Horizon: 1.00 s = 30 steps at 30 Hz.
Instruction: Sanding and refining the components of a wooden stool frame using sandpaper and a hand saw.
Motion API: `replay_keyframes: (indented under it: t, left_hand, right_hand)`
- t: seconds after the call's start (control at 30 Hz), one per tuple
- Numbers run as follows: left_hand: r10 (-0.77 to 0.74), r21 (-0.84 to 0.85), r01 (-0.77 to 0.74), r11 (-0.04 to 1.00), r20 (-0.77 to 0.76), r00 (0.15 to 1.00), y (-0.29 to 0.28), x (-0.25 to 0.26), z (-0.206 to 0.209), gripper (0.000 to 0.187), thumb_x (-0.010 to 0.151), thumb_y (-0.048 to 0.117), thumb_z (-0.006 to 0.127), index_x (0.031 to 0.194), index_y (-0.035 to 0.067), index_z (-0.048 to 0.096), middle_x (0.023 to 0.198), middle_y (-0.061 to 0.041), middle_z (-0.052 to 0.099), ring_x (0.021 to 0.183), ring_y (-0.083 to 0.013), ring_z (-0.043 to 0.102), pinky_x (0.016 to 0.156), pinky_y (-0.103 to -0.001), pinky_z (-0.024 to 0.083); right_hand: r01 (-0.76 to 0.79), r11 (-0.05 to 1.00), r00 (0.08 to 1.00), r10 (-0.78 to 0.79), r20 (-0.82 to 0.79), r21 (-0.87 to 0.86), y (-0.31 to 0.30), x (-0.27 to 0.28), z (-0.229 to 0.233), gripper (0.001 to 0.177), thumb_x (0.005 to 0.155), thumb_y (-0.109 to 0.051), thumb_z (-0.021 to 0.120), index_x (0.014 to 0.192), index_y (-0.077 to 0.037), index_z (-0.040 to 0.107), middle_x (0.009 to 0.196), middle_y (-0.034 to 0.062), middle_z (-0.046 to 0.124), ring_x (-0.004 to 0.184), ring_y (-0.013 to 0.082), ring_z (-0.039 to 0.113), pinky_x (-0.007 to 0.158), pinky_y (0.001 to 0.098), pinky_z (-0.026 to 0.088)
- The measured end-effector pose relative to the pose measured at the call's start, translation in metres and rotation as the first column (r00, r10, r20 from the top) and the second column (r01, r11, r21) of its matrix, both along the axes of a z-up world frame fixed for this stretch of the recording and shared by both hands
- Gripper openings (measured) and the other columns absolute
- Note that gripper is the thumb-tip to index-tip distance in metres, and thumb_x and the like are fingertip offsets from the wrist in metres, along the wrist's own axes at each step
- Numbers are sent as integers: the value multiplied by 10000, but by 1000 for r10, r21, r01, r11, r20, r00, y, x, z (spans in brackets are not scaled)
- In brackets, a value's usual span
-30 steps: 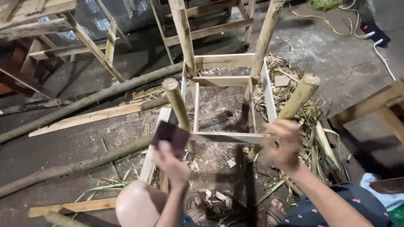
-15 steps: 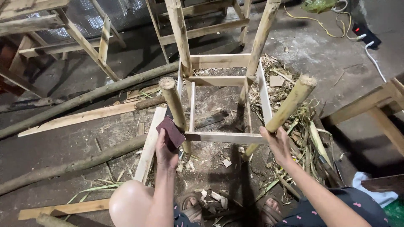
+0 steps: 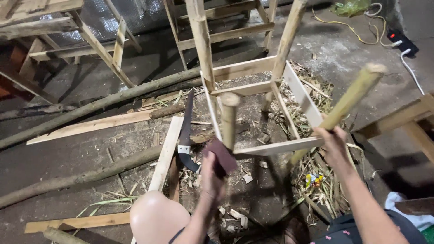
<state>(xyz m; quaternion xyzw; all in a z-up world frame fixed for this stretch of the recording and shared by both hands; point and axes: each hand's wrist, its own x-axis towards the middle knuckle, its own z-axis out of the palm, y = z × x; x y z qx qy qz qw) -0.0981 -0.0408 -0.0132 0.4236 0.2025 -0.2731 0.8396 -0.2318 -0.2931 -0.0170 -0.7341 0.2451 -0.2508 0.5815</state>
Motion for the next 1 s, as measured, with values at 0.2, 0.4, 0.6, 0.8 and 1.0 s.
replay_keyframes:
  t: [0.2, 0.4, 0.6, 0.8, 1.0]
  left_hand:
    - [-130, -173, 142, 975, 78, 988, -2, -32, -31, 608, 793, 350, 515, 1326, 67, 446, 1102, -128, 539, 882, -210, 512, 698, -349, 464]
    - [-92, -113, 111, 987, 168, 982, 2, -25, -73, 439, 818, 317, 539, 1129, 14, 476, 1063, -159, 554, 913, -250, 561, 800, -386, 503]
    - [34, 240, -125, 963, 353, 935, 17, 16, -45, 346, 931, 124, 392, 1269, 70, 443, 1068, -124, 574, 799, -206, 589, 676, -284, 545]
    - [-488, 546, 145, 825, 561, 668, 0, -9, -63, 548, 897, 355, 299, 1423, 227, 216, 1480, -74, 229, 896, -216, 404, 686, -375, 350]
    - [-504, 632, 55, 773, 559, 658, -35, 31, -97, 518, 938, 332, 336, 1436, 202, 270, 1256, -107, 430, 823, -150, 406, 673, -294, 374]
  right_hand:
    - [400, 909, 914, -388, -119, 114, -50, 20, -46, 495, 769, -198, 625, 1237, -74, 516, 1127, 65, 549, 1009, 175, 493, 877, 349, 415]
    - [723, 691, 686, -721, -101, -22, -63, 39, -86, 129, 787, -189, 679, 915, -202, 665, 986, -11, 618, 858, 112, 590, 778, 243, 523]
    - [701, 705, 702, -709, -75, -104, -65, 40, -95, 158, 802, -130, 656, 959, -148, 645, 953, 16, 642, 819, 108, 615, 742, 228, 554]
    - [717, 682, 684, -728, -47, -145, -73, 38, -105, 166, 799, -120, 664, 964, -137, 667, 884, -5, 643, 729, 96, 595, 672, 221, 528]
    - [717, 674, 680, -732, -33, -181, -72, 39, -108, 144, 788, -139, 655, 932, -146, 659, 892, -12, 626, 754, 95, 569, 705, 243, 518]
